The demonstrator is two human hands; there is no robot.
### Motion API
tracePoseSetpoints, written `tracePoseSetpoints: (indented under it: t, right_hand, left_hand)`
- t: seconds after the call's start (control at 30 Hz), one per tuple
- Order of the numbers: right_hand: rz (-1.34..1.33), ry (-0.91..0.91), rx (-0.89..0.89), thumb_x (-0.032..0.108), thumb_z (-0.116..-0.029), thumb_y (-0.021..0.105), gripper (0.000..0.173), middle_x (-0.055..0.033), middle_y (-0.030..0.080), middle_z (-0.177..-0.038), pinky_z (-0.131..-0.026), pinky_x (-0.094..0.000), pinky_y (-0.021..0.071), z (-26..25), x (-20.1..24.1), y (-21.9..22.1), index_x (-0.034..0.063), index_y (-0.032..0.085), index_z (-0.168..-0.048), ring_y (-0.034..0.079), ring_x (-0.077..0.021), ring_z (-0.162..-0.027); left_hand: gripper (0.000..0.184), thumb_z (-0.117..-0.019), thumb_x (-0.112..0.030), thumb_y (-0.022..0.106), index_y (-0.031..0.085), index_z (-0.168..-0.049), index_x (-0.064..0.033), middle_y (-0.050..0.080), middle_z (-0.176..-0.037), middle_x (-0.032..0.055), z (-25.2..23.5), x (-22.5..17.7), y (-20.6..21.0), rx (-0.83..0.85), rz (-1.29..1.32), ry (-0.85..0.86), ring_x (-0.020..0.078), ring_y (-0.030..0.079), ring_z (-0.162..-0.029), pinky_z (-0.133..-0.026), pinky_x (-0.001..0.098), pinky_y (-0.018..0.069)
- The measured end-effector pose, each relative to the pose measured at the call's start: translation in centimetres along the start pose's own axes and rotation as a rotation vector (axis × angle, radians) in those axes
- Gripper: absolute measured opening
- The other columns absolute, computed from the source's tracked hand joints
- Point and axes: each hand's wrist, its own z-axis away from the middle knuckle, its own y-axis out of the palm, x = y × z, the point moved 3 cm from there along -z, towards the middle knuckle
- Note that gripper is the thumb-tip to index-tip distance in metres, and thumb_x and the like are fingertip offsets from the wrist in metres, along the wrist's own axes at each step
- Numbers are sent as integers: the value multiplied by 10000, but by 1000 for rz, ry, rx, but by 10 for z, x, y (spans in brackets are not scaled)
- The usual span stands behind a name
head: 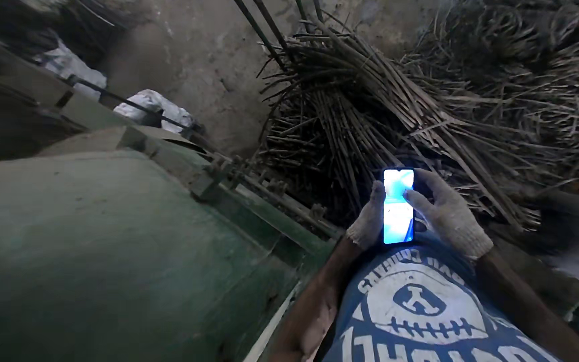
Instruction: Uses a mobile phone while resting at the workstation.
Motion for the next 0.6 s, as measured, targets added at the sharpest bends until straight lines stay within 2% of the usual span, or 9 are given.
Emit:
tracePoseSetpoints:
  t: [0.17,0.3,0.4,0.47,0.5,0.53,0.6]
  right_hand:
    - [9,19,-2,489,-923,710,575,8,721,-1127,-702,-426,642,0,0,0,319,535,-1444,726,-156,-854]
    - [55,24,-8,538,-869,755,645,28,716,-1161,-781,-432,639,0,1,0,334,533,-1439,724,-140,-938]
    - [81,46,-16,473,-881,769,621,20,714,-1162,-792,-447,636,0,1,0,329,535,-1438,722,-146,-943]
    - [61,31,-6,303,-972,682,501,-7,713,-1160,-749,-444,637,-2,-2,-1,304,530,-1450,723,-164,-887]
    - [12,24,-8,214,-1012,592,445,-29,715,-1129,-670,-427,623,-2,-5,-2,287,543,-1447,710,-178,-803]
    - [-47,16,-16,155,-1022,503,434,-46,712,-1093,-596,-403,601,-2,-7,-2,266,558,-1438,687,-187,-728]
    - [-142,16,-20,132,-1022,418,443,-55,708,-1063,-538,-371,580,-1,-7,-3,241,577,-1420,669,-191,-680]
  left_hand:
    - [772,-984,-770,207,550,-1432,-242,691,-1270,-2,1,-1,1,-12,-47,-1,100,655,-1158,-985,359,568]
    - [762,-987,-763,203,567,-1411,-243,703,-1239,-4,2,-3,3,-19,-64,6,94,667,-1129,-968,352,577]
    - [760,-995,-754,192,534,-1450,-251,678,-1297,-3,1,-1,2,-14,-100,13,95,645,-1175,-999,364,560]
    - [770,-997,-751,172,516,-1468,-249,668,-1317,0,-2,1,0,-5,-120,22,97,638,-1191,-1011,370,554]
    - [778,-995,-753,171,529,-1461,-242,677,-1310,9,-2,2,0,-10,-111,22,109,649,-1181,-1002,381,563]
    - [782,-994,-754,167,526,-1463,-241,673,-1317,12,-3,4,-1,-6,-110,19,114,648,-1186,-1004,387,562]
    - [794,-993,-759,159,508,-1479,-237,661,-1334,23,-4,7,-2,2,-119,19,122,641,-1196,-1007,399,558]
